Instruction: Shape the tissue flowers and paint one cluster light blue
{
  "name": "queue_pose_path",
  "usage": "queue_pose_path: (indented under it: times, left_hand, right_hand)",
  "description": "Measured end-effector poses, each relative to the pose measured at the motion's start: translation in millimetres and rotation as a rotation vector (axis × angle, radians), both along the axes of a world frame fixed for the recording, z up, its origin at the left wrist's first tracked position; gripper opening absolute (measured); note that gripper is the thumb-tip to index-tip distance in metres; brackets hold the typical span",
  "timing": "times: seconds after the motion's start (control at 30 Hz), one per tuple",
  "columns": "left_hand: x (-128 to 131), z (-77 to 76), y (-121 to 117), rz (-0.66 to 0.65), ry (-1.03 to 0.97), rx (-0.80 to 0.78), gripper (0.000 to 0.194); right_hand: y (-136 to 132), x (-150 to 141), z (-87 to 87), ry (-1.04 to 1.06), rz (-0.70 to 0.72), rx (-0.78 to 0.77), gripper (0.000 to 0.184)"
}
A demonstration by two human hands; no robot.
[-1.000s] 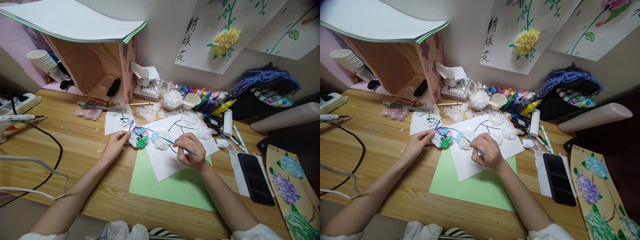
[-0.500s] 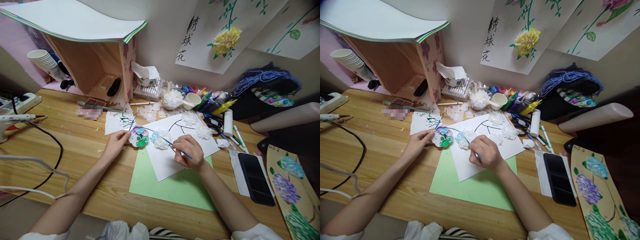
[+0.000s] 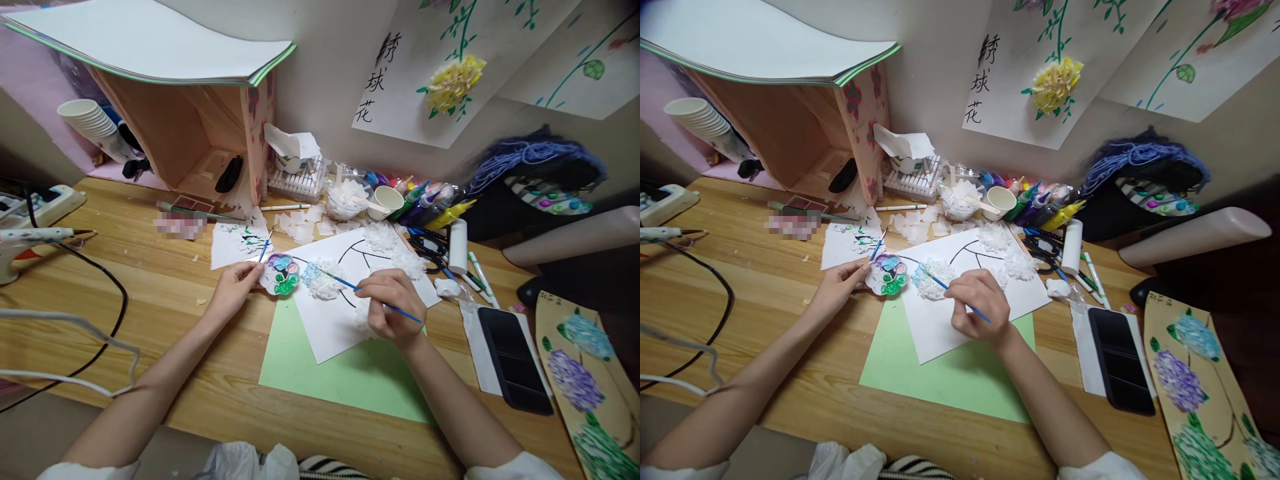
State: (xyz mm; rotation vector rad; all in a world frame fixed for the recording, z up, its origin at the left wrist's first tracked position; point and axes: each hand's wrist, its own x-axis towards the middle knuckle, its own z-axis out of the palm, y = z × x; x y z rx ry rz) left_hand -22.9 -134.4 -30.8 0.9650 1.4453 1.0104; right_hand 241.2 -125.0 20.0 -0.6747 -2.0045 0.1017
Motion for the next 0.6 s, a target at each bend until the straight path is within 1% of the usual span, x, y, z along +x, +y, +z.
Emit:
queue_pose_path:
  times: [0.1, 0.2, 0.27, 0.37, 0.6]
  left_hand:
    - [1.8, 0.8, -0.7, -0.001, -0.006, 0.002, 0.035]
    - [4.0, 2.3, -1.6, -0.003, -0.019, 0.003, 0.037]
    - [5.2, 3.4, -2.1, 0.0, -0.035, -0.002, 0.038]
    - [6.2, 5.0, -2.5, 0.003, -0.046, -0.008, 0.037]
    - [4.9, 6.9, -1.7, 0.001, -0.048, -0.003, 0.034]
  right_hand:
    - [-1.2, -3.3, 0.7, 0.087, 0.023, -0.179, 0.026]
    - [0.2, -8.7, -5.6, 0.022, 0.114, -0.312, 0.028]
    - [1.1, -11.5, -10.7, -0.043, 0.154, -0.34, 0.03]
    - [1.5, -12.6, -15.8, -0.104, 0.175, -0.36, 0.031]
    - [1.1, -13.1, -16.2, -0.109, 0.17, -0.353, 0.03]
